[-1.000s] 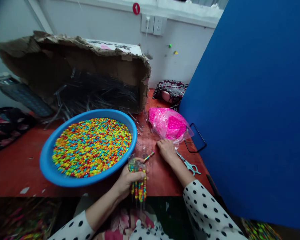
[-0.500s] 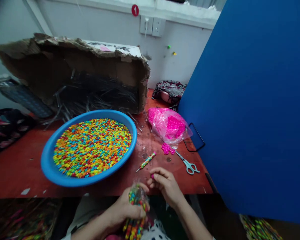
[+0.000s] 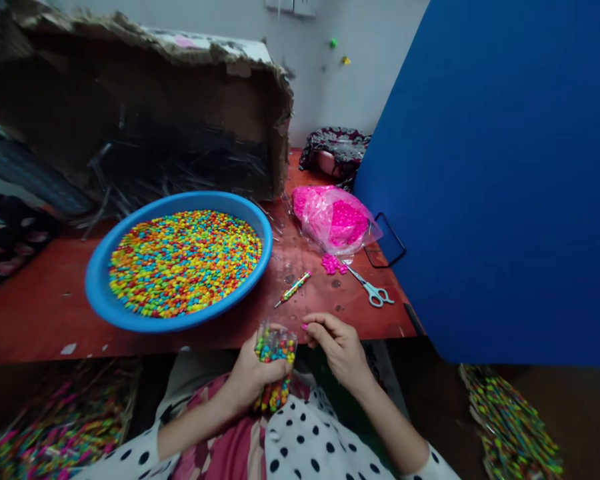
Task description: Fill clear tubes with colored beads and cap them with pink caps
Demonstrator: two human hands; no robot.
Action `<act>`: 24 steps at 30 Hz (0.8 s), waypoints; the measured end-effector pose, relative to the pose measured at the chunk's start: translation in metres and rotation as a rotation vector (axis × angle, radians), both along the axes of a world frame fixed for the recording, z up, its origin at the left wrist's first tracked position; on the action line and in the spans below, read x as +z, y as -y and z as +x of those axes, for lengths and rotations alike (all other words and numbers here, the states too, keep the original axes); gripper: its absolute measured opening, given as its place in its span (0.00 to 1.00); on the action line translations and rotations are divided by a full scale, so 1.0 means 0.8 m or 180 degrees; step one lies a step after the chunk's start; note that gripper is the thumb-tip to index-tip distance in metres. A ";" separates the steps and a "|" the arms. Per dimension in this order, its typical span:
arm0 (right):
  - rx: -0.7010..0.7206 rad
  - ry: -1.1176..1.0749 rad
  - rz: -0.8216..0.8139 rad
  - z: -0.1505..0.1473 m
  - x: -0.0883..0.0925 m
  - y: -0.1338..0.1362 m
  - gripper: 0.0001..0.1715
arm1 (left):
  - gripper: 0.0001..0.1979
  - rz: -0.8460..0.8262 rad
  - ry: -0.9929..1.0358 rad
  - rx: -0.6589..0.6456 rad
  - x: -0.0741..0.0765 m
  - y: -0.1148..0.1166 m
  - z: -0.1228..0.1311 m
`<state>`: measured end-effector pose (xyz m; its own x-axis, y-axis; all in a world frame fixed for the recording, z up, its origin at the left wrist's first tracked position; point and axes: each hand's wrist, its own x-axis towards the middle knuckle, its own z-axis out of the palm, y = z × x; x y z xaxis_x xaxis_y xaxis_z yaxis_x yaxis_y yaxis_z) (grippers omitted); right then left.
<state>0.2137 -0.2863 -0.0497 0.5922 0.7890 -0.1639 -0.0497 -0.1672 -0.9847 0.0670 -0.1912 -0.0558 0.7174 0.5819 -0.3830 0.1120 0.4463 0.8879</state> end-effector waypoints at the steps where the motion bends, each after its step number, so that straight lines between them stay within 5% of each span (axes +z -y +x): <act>1: 0.0074 0.0030 -0.0016 -0.004 0.002 -0.001 0.12 | 0.22 -0.0004 0.0005 -0.0004 0.002 0.001 -0.001; 24: 0.0513 0.1011 0.0528 -0.023 -0.007 0.014 0.10 | 0.20 0.0165 0.0074 -0.0217 0.001 0.008 -0.008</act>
